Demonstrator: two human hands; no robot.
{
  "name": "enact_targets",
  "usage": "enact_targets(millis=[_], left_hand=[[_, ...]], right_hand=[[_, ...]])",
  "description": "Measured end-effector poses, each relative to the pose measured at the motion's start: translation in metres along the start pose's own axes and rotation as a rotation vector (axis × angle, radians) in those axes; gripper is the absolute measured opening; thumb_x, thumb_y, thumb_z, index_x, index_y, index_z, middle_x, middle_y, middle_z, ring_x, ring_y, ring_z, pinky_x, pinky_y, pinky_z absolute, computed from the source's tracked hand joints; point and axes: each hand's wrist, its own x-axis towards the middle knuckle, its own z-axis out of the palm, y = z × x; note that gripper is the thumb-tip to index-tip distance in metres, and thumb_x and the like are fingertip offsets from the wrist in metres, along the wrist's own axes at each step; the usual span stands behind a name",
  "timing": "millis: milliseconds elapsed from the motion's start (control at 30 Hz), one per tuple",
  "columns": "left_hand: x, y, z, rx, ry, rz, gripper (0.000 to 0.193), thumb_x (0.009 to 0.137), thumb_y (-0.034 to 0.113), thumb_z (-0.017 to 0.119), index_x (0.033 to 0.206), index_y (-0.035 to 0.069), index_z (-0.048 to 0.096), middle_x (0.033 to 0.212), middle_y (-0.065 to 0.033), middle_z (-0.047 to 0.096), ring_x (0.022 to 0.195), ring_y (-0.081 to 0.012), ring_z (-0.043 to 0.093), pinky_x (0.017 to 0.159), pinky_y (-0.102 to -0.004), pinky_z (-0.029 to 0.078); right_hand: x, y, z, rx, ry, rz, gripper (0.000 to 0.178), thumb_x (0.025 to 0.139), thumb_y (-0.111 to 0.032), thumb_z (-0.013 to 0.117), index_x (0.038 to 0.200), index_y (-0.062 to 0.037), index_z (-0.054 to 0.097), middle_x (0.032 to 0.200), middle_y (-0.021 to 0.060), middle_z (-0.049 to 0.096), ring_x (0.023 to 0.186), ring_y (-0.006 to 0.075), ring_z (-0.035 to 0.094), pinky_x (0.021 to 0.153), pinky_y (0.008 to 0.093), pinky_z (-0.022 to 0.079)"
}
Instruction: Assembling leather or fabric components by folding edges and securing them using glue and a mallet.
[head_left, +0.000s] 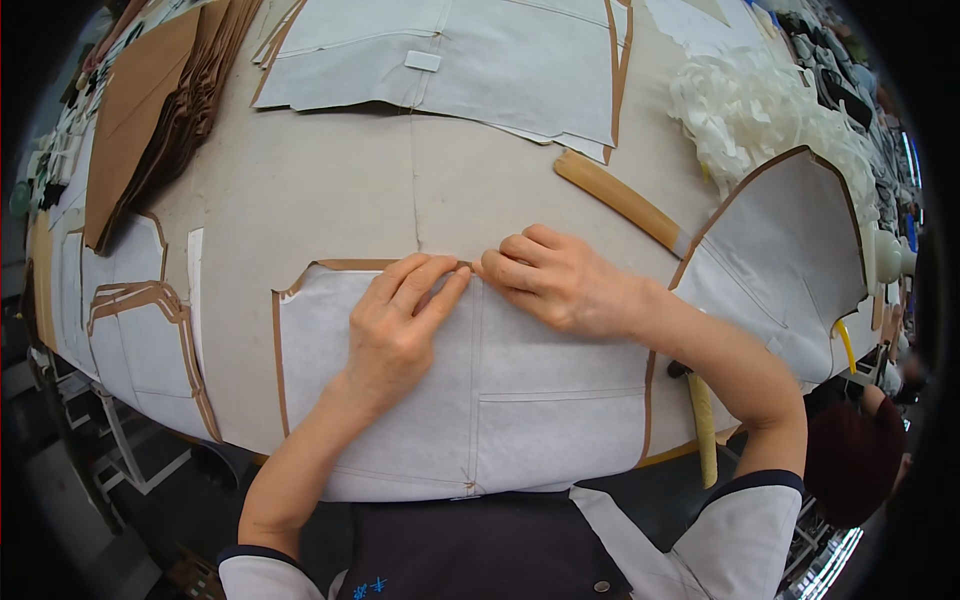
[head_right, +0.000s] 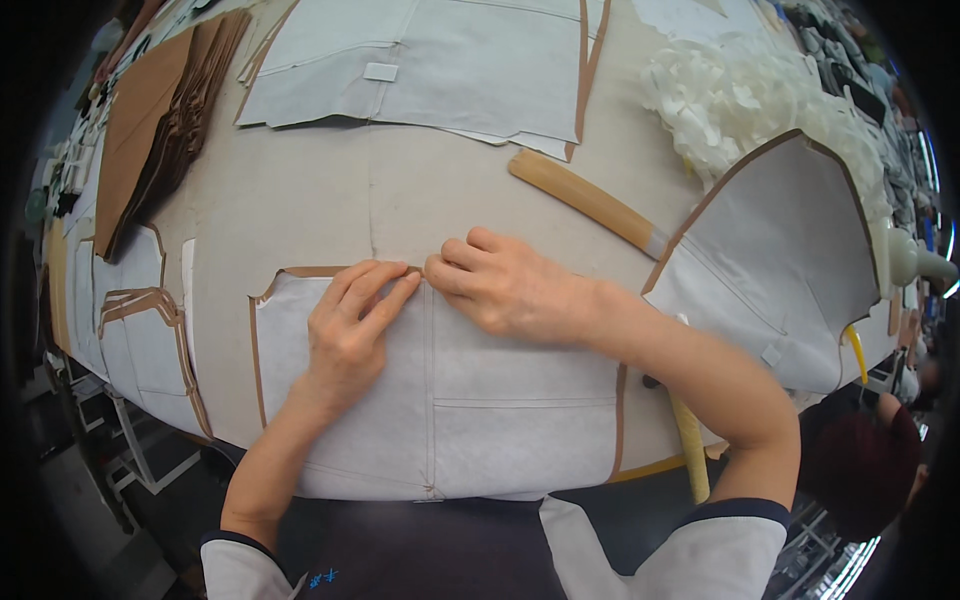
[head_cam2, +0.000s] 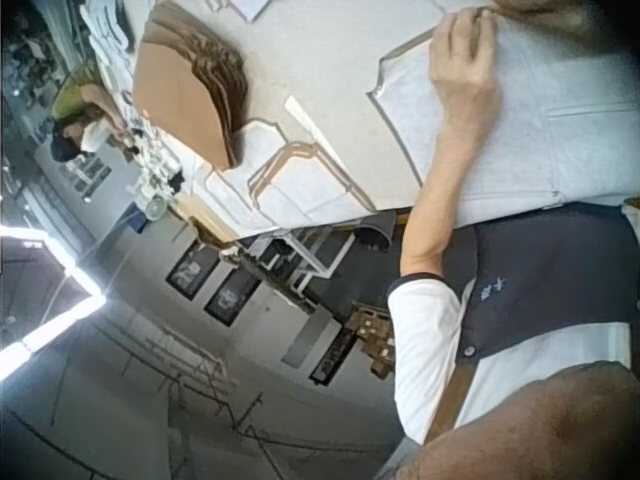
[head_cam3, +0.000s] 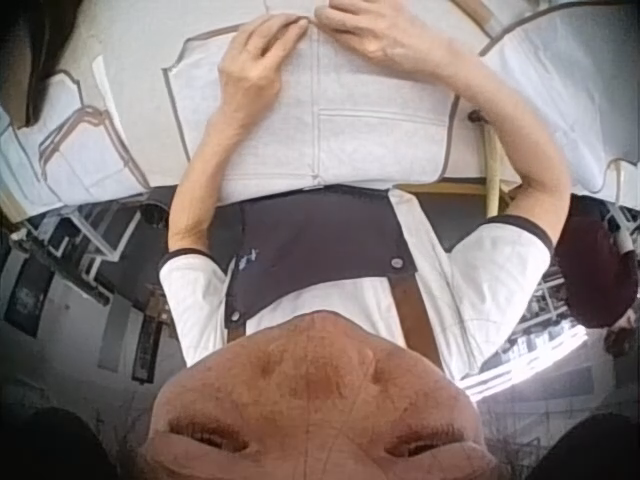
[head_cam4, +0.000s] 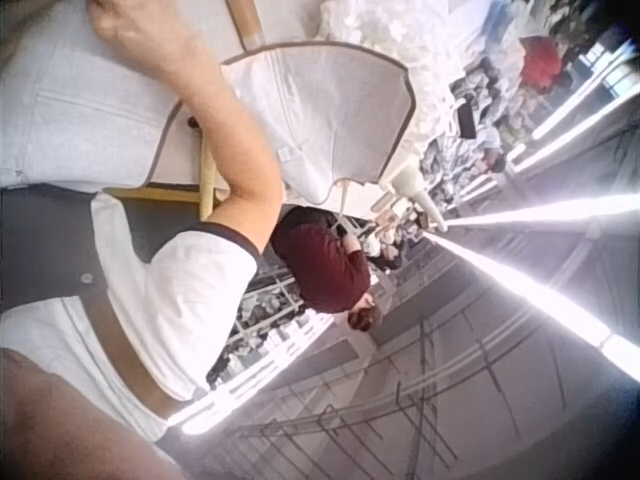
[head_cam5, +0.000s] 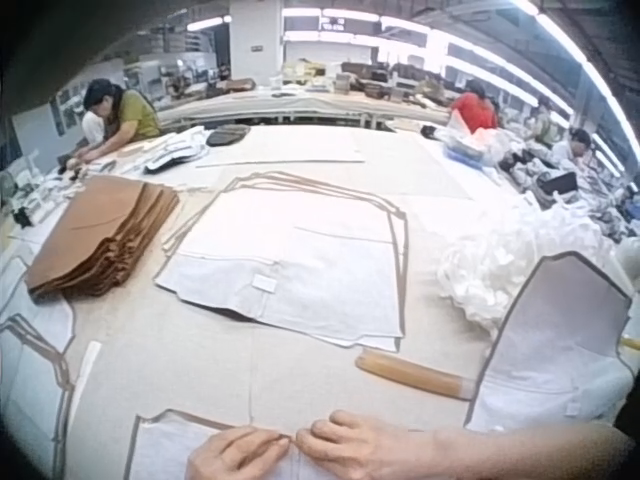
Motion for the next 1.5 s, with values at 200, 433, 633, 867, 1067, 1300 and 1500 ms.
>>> enact_targets(millis=[200, 433, 633, 867, 1067, 1300, 1500], left_hand=[[0.001, -0.001, -0.001, -0.040, -0.031, -0.016, 0.054, 0.074, -0.015, 0.064, 0.123, 0.003, 0.076, 0.121, -0.0099, 0.068, 0.109, -0.0290, 0.065, 0.084, -0.0389, 0.060], [-0.001, -0.002, -0.001, -0.019, -0.048, 0.008, 0.056, 0.074, -0.016, 0.062, 0.125, 0.004, 0.075, 0.123, -0.0098, 0.067, 0.113, -0.0293, 0.063, 0.090, -0.0407, 0.059], [-0.001, 0.000, -0.001, 0.015, -0.046, 0.018, 0.056, 0.074, -0.016, 0.062, 0.125, 0.003, 0.075, 0.123, -0.0106, 0.067, 0.113, -0.0302, 0.063, 0.090, -0.0402, 0.058], [0.000, 0.000, 0.002, -0.034, -0.059, -0.021, 0.055, 0.073, -0.017, 0.061, 0.123, 0.001, 0.075, 0.125, -0.0101, 0.065, 0.114, -0.0297, 0.061, 0.088, -0.0386, 0.057], [0.000, 0.006, 0.003, 0.005, -0.062, -0.028, 0.054, 0.074, -0.017, 0.062, 0.123, 0.001, 0.075, 0.126, -0.0094, 0.064, 0.117, -0.0291, 0.059, 0.086, -0.0378, 0.056], [-0.005, 0.002, 0.000, -0.011, -0.027, 0.016, 0.053, 0.073, -0.014, 0.063, 0.122, -0.001, 0.075, 0.123, -0.0117, 0.067, 0.114, -0.0306, 0.063, 0.089, -0.0392, 0.056], [-0.004, 0.008, 0.000, 0.079, 0.005, 0.024, 0.052, 0.072, -0.010, 0.067, 0.122, 0.001, 0.076, 0.121, -0.0102, 0.068, 0.113, -0.0297, 0.063, 0.093, -0.0414, 0.055]], right_hand=[[-0.001, -0.010, 0.009, -0.018, 0.116, 0.039, 0.022, 0.077, -0.003, 0.072, 0.096, 0.0075, 0.071, 0.110, 0.0117, 0.062, 0.095, 0.0235, 0.059, 0.076, 0.0355, 0.047], [-0.003, -0.014, 0.014, -0.065, 0.209, 0.050, 0.021, 0.076, -0.003, 0.074, 0.094, 0.0077, 0.070, 0.110, 0.0136, 0.062, 0.093, 0.0245, 0.060, 0.076, 0.0372, 0.049], [-0.001, -0.018, 0.017, -0.081, 0.263, 0.100, 0.026, 0.076, -0.002, 0.074, 0.100, 0.0094, 0.070, 0.106, 0.0130, 0.063, 0.090, 0.0242, 0.061, 0.074, 0.0359, 0.050], [-0.004, -0.021, 0.014, -0.051, 0.215, 0.156, 0.044, 0.074, -0.004, 0.075, 0.115, 0.0109, 0.072, 0.108, 0.0137, 0.065, 0.095, 0.0267, 0.066, 0.076, 0.0368, 0.055], [-0.003, -0.022, 0.017, -0.049, 0.223, 0.143, 0.044, 0.073, -0.004, 0.075, 0.113, 0.0128, 0.071, 0.110, 0.0142, 0.065, 0.096, 0.0271, 0.067, 0.077, 0.0367, 0.055], [-0.002, -0.022, 0.017, -0.073, 0.225, 0.091, 0.026, 0.074, -0.001, 0.074, 0.096, 0.0117, 0.069, 0.108, 0.0169, 0.064, 0.095, 0.0278, 0.063, 0.076, 0.0375, 0.051], [0.000, -0.028, 0.016, 0.015, 0.257, 0.234, 0.041, 0.074, 0.000, 0.072, 0.114, 0.0093, 0.071, 0.108, 0.0130, 0.065, 0.096, 0.0277, 0.064, 0.080, 0.0385, 0.054]])
